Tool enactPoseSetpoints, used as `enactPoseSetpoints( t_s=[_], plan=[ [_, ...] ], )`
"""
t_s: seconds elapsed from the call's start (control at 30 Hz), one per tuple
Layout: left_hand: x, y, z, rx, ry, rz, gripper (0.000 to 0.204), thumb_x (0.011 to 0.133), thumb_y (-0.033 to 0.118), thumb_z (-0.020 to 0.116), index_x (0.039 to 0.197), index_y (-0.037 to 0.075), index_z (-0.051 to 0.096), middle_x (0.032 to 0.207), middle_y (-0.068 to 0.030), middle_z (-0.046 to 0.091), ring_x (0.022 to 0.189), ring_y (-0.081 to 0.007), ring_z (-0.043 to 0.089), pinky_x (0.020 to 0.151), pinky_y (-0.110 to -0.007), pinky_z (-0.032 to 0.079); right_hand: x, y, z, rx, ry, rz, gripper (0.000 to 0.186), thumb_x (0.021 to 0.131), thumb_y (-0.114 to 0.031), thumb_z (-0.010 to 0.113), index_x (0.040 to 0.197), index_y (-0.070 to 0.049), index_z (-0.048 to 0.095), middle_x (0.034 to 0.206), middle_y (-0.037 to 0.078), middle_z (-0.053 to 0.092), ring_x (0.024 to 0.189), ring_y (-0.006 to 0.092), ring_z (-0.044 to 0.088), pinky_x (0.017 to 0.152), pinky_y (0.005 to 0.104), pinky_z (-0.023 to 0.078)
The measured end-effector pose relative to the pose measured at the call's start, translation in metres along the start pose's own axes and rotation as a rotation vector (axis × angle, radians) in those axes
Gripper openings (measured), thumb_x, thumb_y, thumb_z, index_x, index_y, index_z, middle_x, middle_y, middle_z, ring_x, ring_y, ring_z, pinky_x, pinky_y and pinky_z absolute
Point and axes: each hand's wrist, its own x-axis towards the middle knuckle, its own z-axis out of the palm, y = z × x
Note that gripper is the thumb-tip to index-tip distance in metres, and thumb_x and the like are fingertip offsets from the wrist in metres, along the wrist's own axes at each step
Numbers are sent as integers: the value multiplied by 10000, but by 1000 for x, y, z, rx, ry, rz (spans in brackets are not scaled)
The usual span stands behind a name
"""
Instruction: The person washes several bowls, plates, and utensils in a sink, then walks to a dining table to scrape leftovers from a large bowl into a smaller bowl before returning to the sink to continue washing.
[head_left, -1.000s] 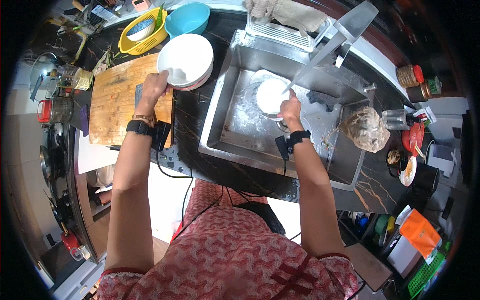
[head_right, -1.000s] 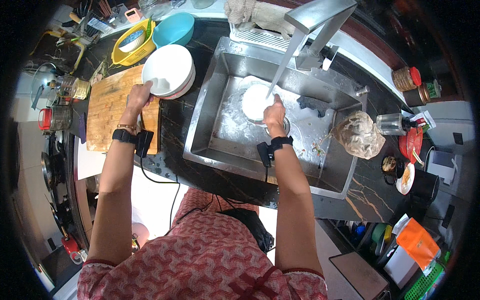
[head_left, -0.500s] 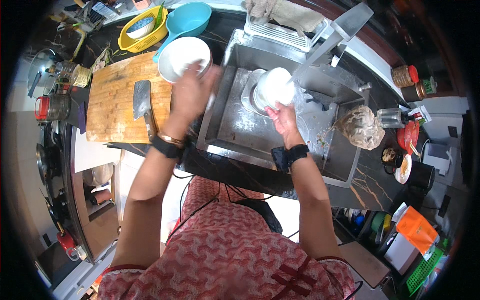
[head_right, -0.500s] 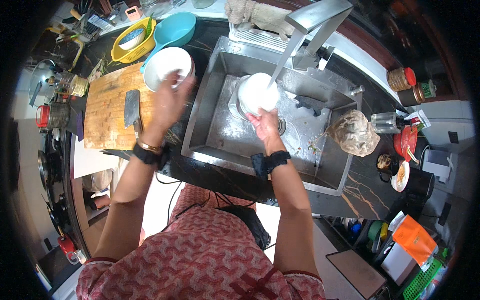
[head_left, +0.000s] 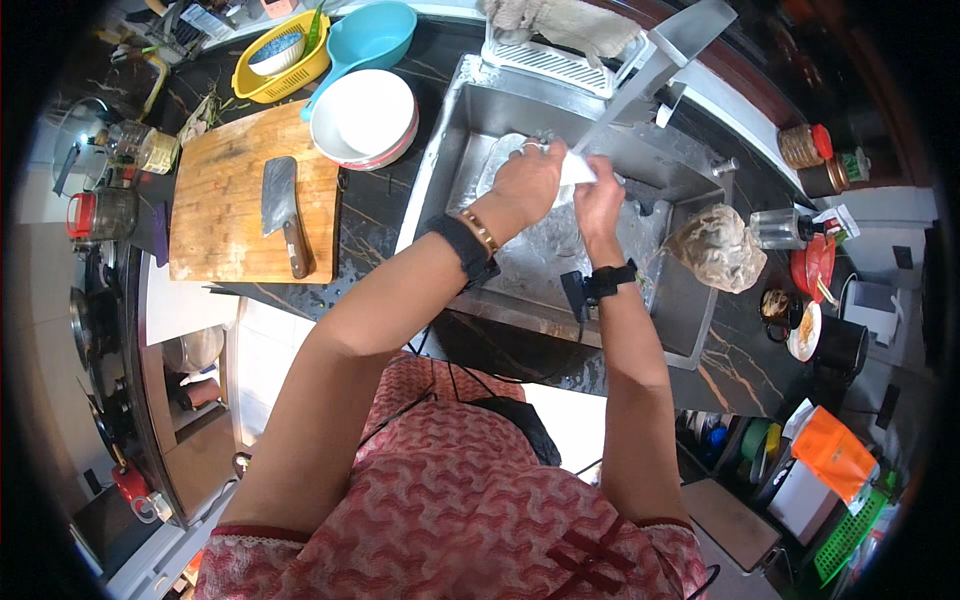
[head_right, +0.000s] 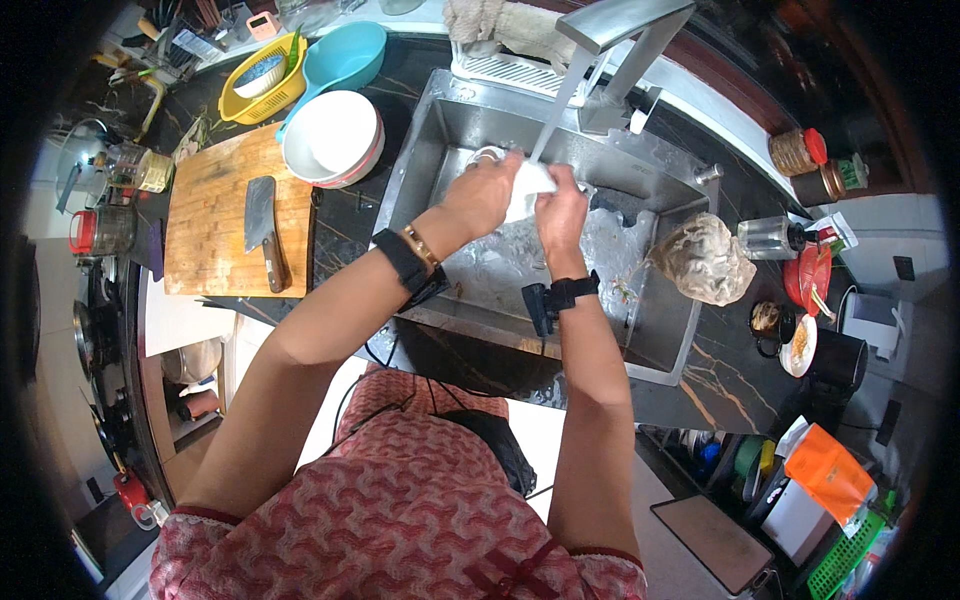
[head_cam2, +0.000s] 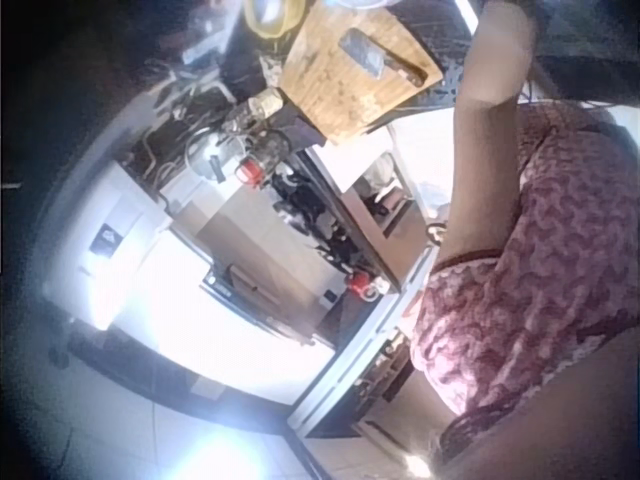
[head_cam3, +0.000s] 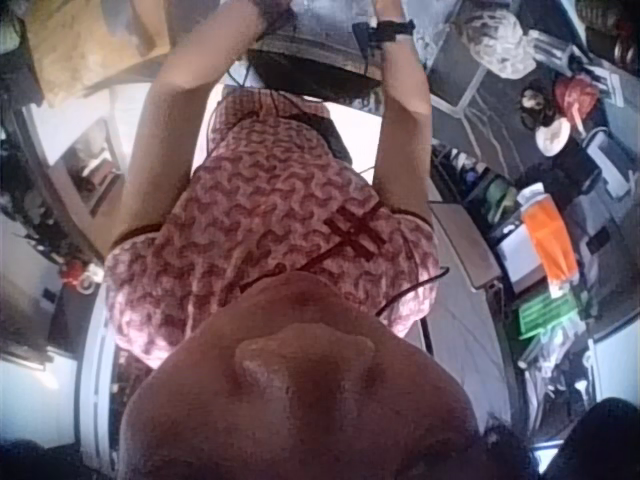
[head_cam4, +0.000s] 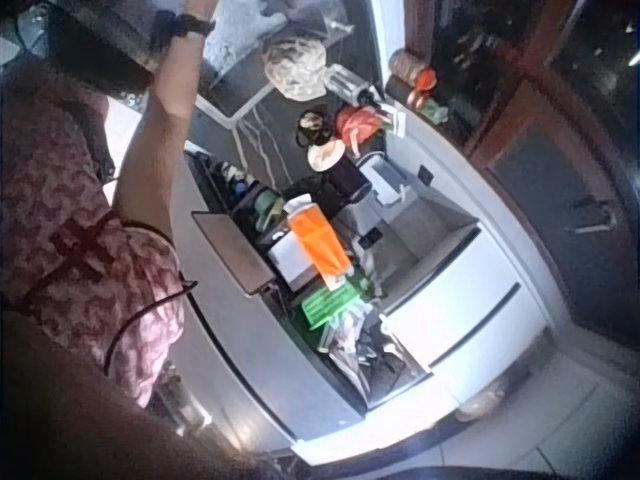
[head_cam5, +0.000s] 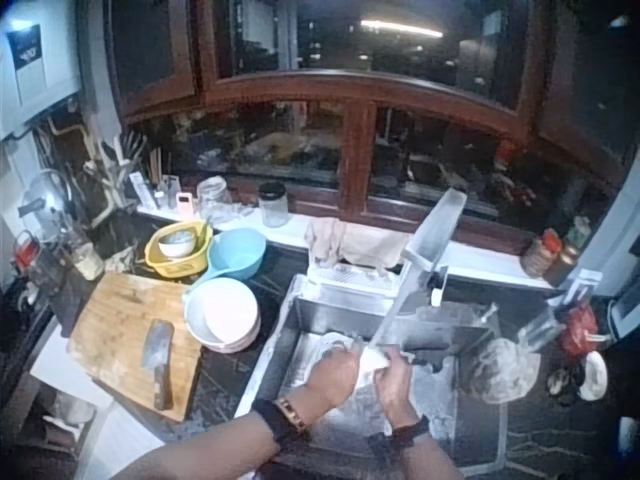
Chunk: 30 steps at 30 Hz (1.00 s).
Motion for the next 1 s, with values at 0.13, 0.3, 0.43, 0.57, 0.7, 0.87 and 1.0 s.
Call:
enactPoseSetpoints(
  t_s=[0.13,0.3,0.43,0.57,0.7,0.87,1.0],
  plan=[
    [7,-7,5,219,-8,45,351,790,26,431,1137,-24,424,1026,-282,507,900,-415,554,756,-421,480,2,-32,-16,-267,-96,-340,416,664,62,543,1042,-109,535,881,193,606,793,375,585,678,411,484],
    [11,-52,32,-139,35,-137,303,790,54,495,1059,-85,491,929,-300,566,767,-409,594,684,-405,503,-7,14,4,103,-60,48,322,735,26,541,1054,-21,540,866,177,619,723,306,618,643,379,491],
    [3,-97,66,-661,74,-365,301,787,121,519,973,-116,524,876,-275,588,767,-377,602,645,-393,497,-23,-14,15,688,-209,586,222,795,-25,556,994,74,544,867,134,613,662,191,611,493,309,502],
    [-22,-74,35,-400,82,-221,345,769,36,476,1093,-80,452,899,-309,568,853,-420,576,761,-431,473,-27,-6,13,645,-354,627,211,773,-21,612,946,84,553,810,126,616,672,187,619,471,278,495],
    [-56,-65,-8,4,121,-185,463,747,-53,423,1203,-46,342,935,-312,552,893,-451,541,833,-433,433,-25,6,22,678,-597,494,256,700,-44,716,890,46,570,755,96,624,704,175,620,532,259,493],
    [-101,-114,-31,-185,261,-317,385,767,18,455,1133,-96,414,898,-279,593,822,-403,606,713,-409,523,-19,76,42,-67,-223,199,357,624,-123,775,890,0,572,824,119,609,712,243,602,673,322,493],
    [-132,-140,-46,-726,179,-690,310,862,110,437,1020,-152,487,824,-215,605,610,-252,642,427,-296,545,-7,159,88,-273,-141,248,477,669,-271,745,932,58,520,748,144,618,579,214,618,535,289,513]
  ],
)
